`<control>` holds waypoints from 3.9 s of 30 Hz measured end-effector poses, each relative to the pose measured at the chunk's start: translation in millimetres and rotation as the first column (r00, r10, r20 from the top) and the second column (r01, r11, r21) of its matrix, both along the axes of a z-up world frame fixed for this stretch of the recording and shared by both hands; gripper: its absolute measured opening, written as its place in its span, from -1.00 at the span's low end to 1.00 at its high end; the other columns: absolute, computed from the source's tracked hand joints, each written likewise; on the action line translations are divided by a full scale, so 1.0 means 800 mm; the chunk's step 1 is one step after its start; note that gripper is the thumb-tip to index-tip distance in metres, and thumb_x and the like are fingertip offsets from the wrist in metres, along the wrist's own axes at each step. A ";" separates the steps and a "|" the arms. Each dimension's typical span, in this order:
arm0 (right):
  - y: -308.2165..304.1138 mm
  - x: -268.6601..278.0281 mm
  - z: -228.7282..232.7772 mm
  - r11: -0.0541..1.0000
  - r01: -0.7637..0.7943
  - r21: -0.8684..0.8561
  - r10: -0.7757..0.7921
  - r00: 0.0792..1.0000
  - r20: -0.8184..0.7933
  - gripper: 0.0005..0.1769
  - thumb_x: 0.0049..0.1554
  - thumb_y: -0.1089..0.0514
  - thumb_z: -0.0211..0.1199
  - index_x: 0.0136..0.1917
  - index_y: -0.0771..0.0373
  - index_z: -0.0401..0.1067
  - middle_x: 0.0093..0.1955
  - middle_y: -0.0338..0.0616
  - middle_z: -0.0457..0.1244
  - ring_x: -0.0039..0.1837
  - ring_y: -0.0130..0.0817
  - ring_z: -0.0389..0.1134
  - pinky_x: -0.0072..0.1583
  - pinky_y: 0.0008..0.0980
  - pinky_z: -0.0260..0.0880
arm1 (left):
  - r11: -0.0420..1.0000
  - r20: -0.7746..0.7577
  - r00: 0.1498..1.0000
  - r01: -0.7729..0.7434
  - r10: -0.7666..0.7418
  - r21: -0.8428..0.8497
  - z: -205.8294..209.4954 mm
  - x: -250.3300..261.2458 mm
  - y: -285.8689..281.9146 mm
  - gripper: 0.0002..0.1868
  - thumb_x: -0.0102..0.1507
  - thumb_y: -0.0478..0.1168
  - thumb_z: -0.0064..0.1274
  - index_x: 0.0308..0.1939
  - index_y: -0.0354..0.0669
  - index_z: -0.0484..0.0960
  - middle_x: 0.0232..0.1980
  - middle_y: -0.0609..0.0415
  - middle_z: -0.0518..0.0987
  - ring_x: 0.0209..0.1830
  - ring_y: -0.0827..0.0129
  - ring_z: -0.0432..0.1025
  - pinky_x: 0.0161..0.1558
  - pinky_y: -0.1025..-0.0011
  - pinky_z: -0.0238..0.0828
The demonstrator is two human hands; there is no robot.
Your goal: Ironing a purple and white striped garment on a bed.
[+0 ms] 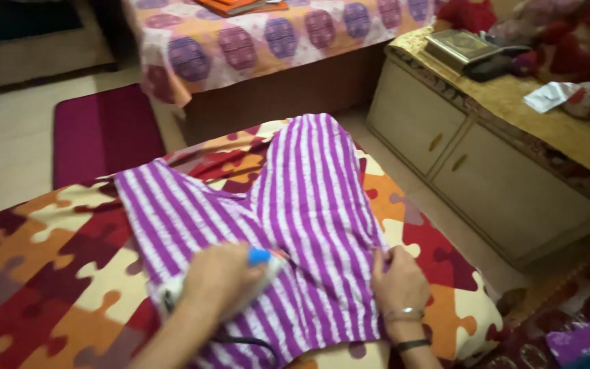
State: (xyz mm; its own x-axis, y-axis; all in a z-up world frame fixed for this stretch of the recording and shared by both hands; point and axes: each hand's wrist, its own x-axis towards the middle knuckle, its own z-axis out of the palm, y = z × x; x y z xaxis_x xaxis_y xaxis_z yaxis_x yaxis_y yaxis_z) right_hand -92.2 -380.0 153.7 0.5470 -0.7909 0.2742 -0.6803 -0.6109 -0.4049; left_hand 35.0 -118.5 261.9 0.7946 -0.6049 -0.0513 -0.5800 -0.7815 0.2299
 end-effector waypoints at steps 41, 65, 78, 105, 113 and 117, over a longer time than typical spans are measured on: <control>0.099 0.019 -0.002 0.808 -0.589 -0.026 0.584 0.805 -0.102 -0.40 0.22 -0.07 -0.05 0.54 -0.13 0.18 0.63 -0.03 -0.07 0.64 0.03 -0.19 0.53 0.11 -0.34 | 0.902 0.020 0.916 -0.399 0.401 0.163 -0.004 0.119 0.050 -0.40 0.14 0.31 0.18 -0.23 -0.19 0.79 -0.24 -0.11 0.71 -0.29 0.13 0.65 -0.20 0.17 0.61; -0.031 -0.090 -0.055 0.951 0.213 0.227 -0.238 0.967 0.090 -0.61 0.18 -0.30 0.08 -0.05 -0.07 0.56 -0.27 -0.01 0.44 -0.13 0.12 0.49 -0.10 0.09 0.47 | 0.747 0.022 0.747 0.662 -0.664 0.061 -0.014 -0.027 -0.166 -0.59 0.20 0.20 0.21 -0.21 -0.04 0.66 -0.43 -0.02 0.63 -0.41 0.13 0.55 -0.27 0.13 0.53; -0.028 -0.088 -0.031 0.954 0.257 0.156 -0.253 0.966 -0.051 -0.69 0.18 -0.28 0.06 -0.03 -0.22 0.55 -0.34 0.10 0.39 -0.17 0.18 0.46 -0.12 0.14 0.46 | 0.877 0.143 0.867 0.479 -0.478 0.030 -0.015 0.035 -0.220 -0.62 0.07 0.22 0.22 -0.42 0.03 0.75 -0.42 -0.05 0.65 -0.39 0.07 0.59 -0.25 0.11 0.55; 0.157 -0.013 -0.048 0.048 -0.903 -0.426 0.998 0.022 0.066 -0.65 0.25 0.13 0.22 0.31 0.09 0.47 0.26 -0.24 0.32 0.34 -0.31 0.38 0.41 -0.28 0.35 | 0.886 0.272 0.862 -0.460 0.427 0.065 -0.025 0.137 0.028 -0.35 0.19 0.33 0.14 -0.21 -0.25 0.77 -0.20 -0.25 0.71 -0.18 -0.09 0.63 -0.14 0.07 0.58; 0.199 -0.025 -0.060 0.153 -0.864 -0.480 0.988 0.145 0.055 -0.61 0.16 0.15 0.21 0.26 0.14 0.55 0.01 -0.20 0.32 0.12 -0.26 0.38 0.20 -0.28 0.41 | 0.847 0.031 0.856 -0.515 0.516 0.130 -0.029 0.087 0.127 -0.34 0.17 0.33 0.17 -0.24 -0.29 0.77 -0.22 -0.21 0.70 -0.18 -0.09 0.63 -0.13 0.04 0.57; 0.226 -0.034 -0.098 0.084 -0.865 -0.494 0.996 0.059 0.065 -0.73 0.24 0.12 0.24 0.19 0.22 0.51 0.05 -0.10 0.37 0.14 -0.26 0.41 0.23 -0.25 0.44 | 0.765 -0.202 0.739 -0.608 0.643 0.212 0.004 0.102 0.179 -0.34 0.22 0.35 0.06 -0.35 -0.19 0.88 -0.40 -0.14 0.75 -0.37 0.17 0.67 -0.26 0.19 0.56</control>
State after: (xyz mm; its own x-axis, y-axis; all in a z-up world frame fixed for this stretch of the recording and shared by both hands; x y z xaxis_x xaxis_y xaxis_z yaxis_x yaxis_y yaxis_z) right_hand -119.1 -199.4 75.6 0.5803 0.4715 0.6641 0.6898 -0.7181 -0.0930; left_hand 117.0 24.7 265.2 0.9401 0.0493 -0.3373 0.1128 -0.9787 0.1713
